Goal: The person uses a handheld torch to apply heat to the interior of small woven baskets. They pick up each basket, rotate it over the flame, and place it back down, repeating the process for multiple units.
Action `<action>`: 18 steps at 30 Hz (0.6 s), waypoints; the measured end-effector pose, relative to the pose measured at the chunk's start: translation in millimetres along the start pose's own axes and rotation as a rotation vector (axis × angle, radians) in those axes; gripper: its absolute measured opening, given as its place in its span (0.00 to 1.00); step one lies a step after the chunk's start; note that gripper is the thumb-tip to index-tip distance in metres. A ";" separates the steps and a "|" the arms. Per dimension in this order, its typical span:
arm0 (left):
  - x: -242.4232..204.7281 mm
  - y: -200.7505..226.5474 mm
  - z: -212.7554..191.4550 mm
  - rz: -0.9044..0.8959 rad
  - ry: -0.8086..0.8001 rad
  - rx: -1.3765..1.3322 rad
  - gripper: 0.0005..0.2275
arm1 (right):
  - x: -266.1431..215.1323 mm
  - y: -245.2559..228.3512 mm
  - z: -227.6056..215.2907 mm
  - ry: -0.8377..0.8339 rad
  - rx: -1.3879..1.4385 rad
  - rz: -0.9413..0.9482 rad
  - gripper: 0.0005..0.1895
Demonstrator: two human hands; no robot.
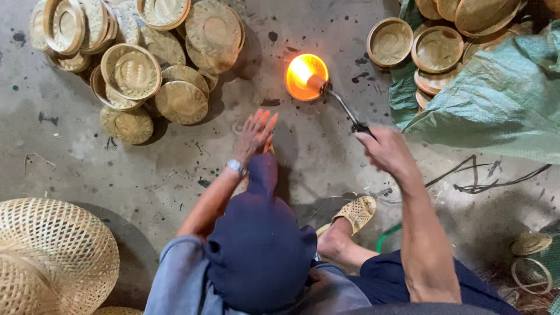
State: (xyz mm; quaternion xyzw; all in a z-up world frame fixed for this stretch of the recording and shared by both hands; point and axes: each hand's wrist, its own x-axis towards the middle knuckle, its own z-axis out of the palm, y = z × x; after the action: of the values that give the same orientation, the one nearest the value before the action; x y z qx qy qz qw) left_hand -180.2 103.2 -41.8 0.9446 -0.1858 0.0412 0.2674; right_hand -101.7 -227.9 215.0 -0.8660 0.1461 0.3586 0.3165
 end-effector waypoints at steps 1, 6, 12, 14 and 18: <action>-18.4 0.8 5.6 -0.020 0.048 0.006 0.27 | 4.7 -7.2 10.7 0.038 0.015 -0.058 0.19; -66.9 19.2 4.6 -0.183 0.098 -0.103 0.26 | 0.0 -25.9 29.8 -0.021 0.071 -0.116 0.17; -34.1 9.1 2.7 -0.111 0.124 -0.115 0.23 | -20.2 -8.2 19.3 0.032 -0.146 -0.052 0.24; -5.0 5.6 6.5 -0.034 0.079 -0.128 0.20 | -17.7 -9.0 17.4 0.170 -0.118 -0.077 0.21; 61.6 15.8 12.7 0.186 0.025 -0.079 0.24 | -0.5 -31.0 17.6 0.141 -0.098 -0.204 0.18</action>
State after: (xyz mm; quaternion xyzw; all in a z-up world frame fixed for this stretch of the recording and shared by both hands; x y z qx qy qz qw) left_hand -129.2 63.9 -34.0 0.9114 -0.2709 0.0701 0.3018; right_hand -96.5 -192.9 219.5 -0.9138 0.0614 0.2694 0.2978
